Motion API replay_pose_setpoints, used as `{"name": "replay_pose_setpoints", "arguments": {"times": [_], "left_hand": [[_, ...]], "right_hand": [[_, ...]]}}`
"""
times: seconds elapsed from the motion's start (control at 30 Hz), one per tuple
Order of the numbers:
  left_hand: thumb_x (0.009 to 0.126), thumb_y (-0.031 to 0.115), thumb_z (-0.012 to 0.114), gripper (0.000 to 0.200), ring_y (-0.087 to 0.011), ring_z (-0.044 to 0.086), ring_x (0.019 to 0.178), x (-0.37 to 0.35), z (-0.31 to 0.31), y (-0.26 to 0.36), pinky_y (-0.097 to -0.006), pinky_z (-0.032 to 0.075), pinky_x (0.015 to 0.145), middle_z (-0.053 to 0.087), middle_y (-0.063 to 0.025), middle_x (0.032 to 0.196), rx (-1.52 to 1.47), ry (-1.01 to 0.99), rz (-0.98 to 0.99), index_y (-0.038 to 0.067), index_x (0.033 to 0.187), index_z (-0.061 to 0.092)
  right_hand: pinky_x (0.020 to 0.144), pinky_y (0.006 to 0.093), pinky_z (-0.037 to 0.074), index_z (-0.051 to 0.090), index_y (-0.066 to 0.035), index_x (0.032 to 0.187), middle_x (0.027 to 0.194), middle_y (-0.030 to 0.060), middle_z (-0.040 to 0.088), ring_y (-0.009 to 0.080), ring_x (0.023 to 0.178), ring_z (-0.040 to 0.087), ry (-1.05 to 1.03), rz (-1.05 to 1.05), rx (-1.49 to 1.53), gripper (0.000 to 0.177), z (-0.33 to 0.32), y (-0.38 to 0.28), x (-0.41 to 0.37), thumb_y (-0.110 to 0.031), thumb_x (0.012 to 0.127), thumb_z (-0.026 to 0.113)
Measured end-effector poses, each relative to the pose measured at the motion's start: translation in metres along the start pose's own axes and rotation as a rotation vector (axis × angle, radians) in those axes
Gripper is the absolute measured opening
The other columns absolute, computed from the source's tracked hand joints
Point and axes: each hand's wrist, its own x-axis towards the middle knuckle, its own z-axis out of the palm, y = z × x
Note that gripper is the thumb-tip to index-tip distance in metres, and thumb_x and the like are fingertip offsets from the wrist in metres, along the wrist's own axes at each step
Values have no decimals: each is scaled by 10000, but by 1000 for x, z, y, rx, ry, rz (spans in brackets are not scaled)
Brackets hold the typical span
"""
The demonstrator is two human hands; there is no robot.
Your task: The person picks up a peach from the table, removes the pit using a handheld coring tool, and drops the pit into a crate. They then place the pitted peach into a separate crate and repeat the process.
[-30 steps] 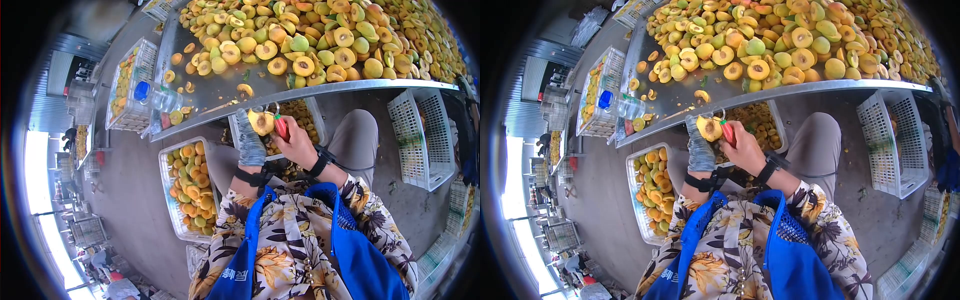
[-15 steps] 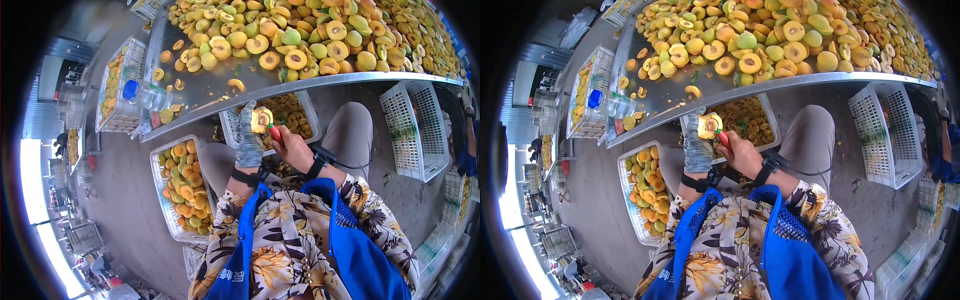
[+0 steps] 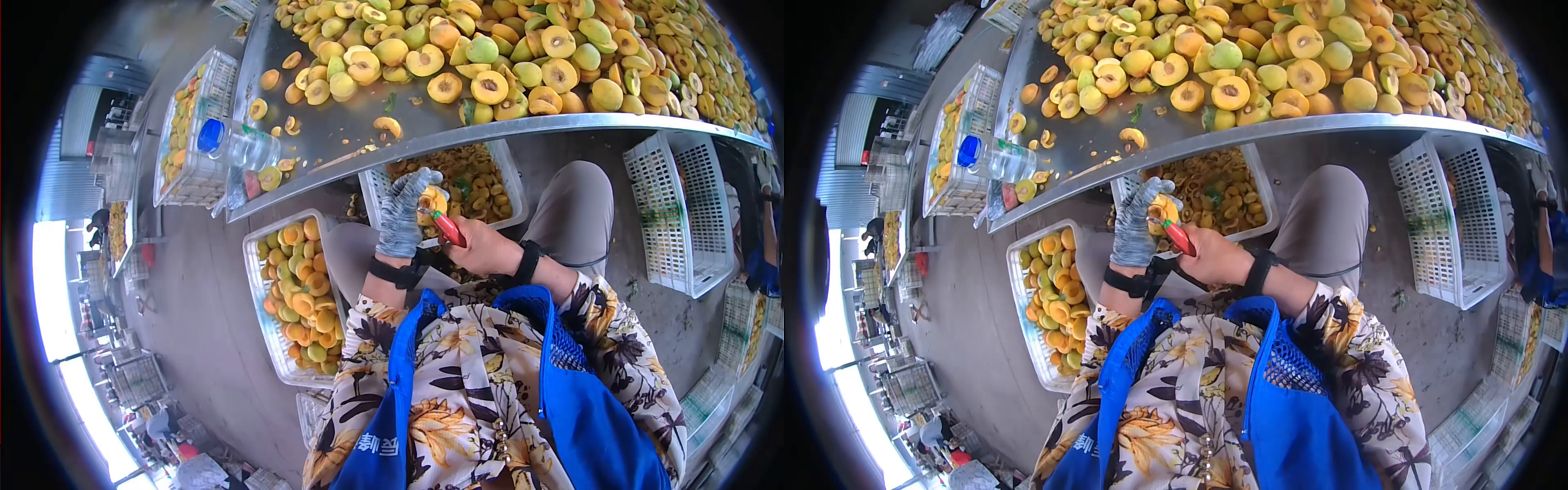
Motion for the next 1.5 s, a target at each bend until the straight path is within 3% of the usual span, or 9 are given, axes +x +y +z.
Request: {"name": "replay_pose_setpoints", "arguments": {"times": [0.27, 0.37, 0.57, 0.67, 0.83, 0.93, 1.1, 1.17, 1.5], "left_hand": [[815, 208, 629, 212, -189, 613, 643, 7, -14, -8, -289, 504, 594, 635, -93, 796, -38, 39, 20, 15, 902, 629], [810, 209, 634, 225, -184, 608, 620, 7, -11, -1, -282, 505, 557, 629, -101, 788, -51, 82, -30, 15, 921, 615], [815, 238, 631, 220, -163, 601, 604, 0, 8, 6, -256, 492, 519, 623, -91, 776, 49, 176, 251, 31, 882, 596], [805, 373, 615, 346, -165, 580, 522, 3, 4, 13, -252, 478, 436, 602, -99, 685, 92, 2, -148, 35, 870, 576], [818, 331, 618, 265, -153, 565, 497, 9, 3, 4, -249, 436, 367, 598, -74, 713, 2, 106, -270, 71, 823, 569], [799, 184, 665, 161, -111, 564, 567, 17, 7, -11, -217, 456, 485, 572, -23, 647, 95, 268, 356, 58, 856, 583], [813, 229, 647, 197, -113, 581, 605, 7, 4, 7, -232, 485, 512, 591, -26, 688, 684, 33, 478, 68, 900, 571], [806, 361, 631, 302, -133, 593, 602, 7, 13, 17, -240, 490, 489, 585, -36, 632, 179, 57, -43, 75, 893, 587], [817, 614, 429, 534, -154, 576, 558, 30, -57, -21, -230, 424, 400, 600, -49, 739, -121, 274, -259, 120, 1006, 503]], "right_hand": [[657, 407, 459, 473, 29, 903, 703, 253, 562, 420, 712, 571, 83, 29, -176, 223, 23, 18, 12, -78, 712, 511], [537, 385, 465, 473, 17, 884, 635, 201, 553, 343, 569, 581, 104, -30, -132, 188, 28, 19, 16, -70, 721, 509], [341, 275, 325, 474, -62, 955, 572, 24, 447, 104, 383, 392, -276, 366, 681, 180, 19, -13, 6, -42, 776, 469], [312, 194, 213, 458, -101, 1021, 569, -30, 350, 23, 366, 268, -523, 487, 1086, 200, 9, -5, 5, -29, 835, 464], [318, 196, 222, 469, -113, 1002, 562, -45, 322, 28, 374, 270, -614, 458, 1308, 141, 12, 17, 15, -74, 867, 480], [317, 193, 222, 476, -116, 1000, 559, -44, 316, 27, 377, 275, -615, 458, 1367, 138, 14, 19, 15, -84, 867, 492], [322, 180, 224, 482, -120, 1001, 571, -41, 328, 25, 383, 280, -734, 343, 1472, 135, 19, 18, 9, -81, 872, 497], [321, 182, 229, 481, -119, 998, 570, -41, 329, 25, 381, 280, -730, 327, 1487, 133, 19, 18, 11, -73, 874, 489], [294, 197, 241, 461, -106, 1015, 554, -25, 353, 26, 355, 283, -496, 176, 1377, 180, 1, 19, 9, -32, 852, 477]]}}
